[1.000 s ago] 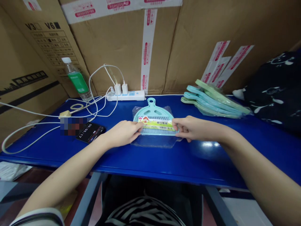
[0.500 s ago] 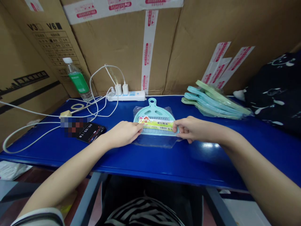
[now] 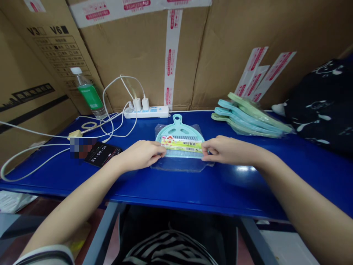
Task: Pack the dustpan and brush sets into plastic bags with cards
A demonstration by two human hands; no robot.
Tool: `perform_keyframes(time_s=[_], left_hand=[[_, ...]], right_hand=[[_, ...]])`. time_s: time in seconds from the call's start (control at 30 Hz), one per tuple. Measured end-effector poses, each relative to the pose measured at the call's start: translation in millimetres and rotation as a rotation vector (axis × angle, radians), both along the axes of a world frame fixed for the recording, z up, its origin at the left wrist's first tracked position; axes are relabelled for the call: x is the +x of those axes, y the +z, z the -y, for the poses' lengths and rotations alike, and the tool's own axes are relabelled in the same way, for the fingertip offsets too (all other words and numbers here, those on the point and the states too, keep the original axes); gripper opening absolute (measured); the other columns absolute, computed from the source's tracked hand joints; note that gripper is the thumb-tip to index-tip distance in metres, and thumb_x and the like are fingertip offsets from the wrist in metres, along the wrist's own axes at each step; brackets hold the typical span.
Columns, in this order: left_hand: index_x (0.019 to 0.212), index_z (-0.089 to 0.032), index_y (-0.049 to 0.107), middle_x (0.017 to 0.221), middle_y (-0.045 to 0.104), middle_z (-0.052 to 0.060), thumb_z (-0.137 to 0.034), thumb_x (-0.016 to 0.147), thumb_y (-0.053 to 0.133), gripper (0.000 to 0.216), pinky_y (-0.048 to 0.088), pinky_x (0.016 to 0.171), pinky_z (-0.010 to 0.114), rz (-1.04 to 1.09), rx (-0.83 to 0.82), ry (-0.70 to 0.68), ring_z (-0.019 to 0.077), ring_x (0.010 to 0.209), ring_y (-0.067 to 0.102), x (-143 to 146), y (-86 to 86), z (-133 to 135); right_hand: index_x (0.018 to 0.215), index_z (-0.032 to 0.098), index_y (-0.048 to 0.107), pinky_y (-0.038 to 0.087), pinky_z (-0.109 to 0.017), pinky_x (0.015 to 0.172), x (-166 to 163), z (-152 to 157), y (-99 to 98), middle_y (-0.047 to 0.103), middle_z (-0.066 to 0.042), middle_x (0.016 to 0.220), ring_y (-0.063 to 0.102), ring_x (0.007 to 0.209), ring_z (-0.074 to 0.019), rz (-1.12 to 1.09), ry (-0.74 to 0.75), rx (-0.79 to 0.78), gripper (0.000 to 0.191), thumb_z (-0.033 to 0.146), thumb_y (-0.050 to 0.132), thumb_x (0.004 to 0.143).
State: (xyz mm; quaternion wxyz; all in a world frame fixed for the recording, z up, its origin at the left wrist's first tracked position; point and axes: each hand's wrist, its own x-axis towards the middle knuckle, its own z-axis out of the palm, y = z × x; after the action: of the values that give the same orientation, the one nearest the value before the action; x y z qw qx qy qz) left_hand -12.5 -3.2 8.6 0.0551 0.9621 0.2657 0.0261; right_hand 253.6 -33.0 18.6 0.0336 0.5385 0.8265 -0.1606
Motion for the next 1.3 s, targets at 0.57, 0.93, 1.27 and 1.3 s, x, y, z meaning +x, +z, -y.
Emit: perform_keyframes(time_s=[0.57, 0.93, 1.27, 1.3], left_hand=[[0.094, -0.02, 0.065, 0.098, 0.064, 0.001, -0.004, 0.083, 0.042, 0.03, 0.047, 0.069, 0.024, 0.069, -0.025, -0.04, 0.012, 0.075, 0.06, -1, -4.0, 0], [0.089, -0.018, 0.063, 0.094, 0.063, 0.003, -0.009, 0.085, 0.041, 0.024, 0.048, 0.072, 0.026, 0.05, -0.042, -0.029, 0.0137, 0.076, 0.06, -2, -1.0, 0], [0.103, -0.02, 0.06, 0.105, 0.065, 0.002, 0.003, 0.068, 0.041, 0.046, 0.048, 0.079, 0.026, -0.04, -0.149, -0.027, 0.0152, 0.092, 0.062, -11, 11.8, 2], [0.103, -0.021, 0.059, 0.106, 0.064, 0.001, 0.002, 0.067, 0.042, 0.046, 0.048, 0.079, 0.026, -0.045, -0.152, -0.028, 0.0153, 0.093, 0.061, -11, 12.6, 2]], right_hand=[[0.064, 0.022, 0.049, 0.03, -0.028, 0.056, -2, -10, -10.4, 0.049, 0.003, 0.063, 0.046, 0.061, -0.0152, -0.065, 0.013, 0.088, 0.026, 0.032, 0.071, 0.074], [0.066, 0.021, 0.064, 0.038, -0.03, 0.065, 10, -14, -14.4, 0.059, -0.002, 0.071, 0.053, 0.071, -0.018, -0.169, 0.124, 0.034, 0.013, 0.031, 0.062, 0.074], [0.082, 0.021, 0.062, 0.044, -0.031, 0.069, 19, 5, -0.8, 0.061, -0.007, 0.088, 0.057, 0.08, -0.0208, -0.152, 0.154, -0.055, 0.029, 0.006, 0.047, 0.062], [0.082, 0.021, 0.062, 0.044, -0.031, 0.069, 18, 5, -0.8, 0.06, -0.006, 0.088, 0.056, 0.08, -0.0208, -0.144, 0.147, -0.053, 0.029, 0.006, 0.048, 0.062]])
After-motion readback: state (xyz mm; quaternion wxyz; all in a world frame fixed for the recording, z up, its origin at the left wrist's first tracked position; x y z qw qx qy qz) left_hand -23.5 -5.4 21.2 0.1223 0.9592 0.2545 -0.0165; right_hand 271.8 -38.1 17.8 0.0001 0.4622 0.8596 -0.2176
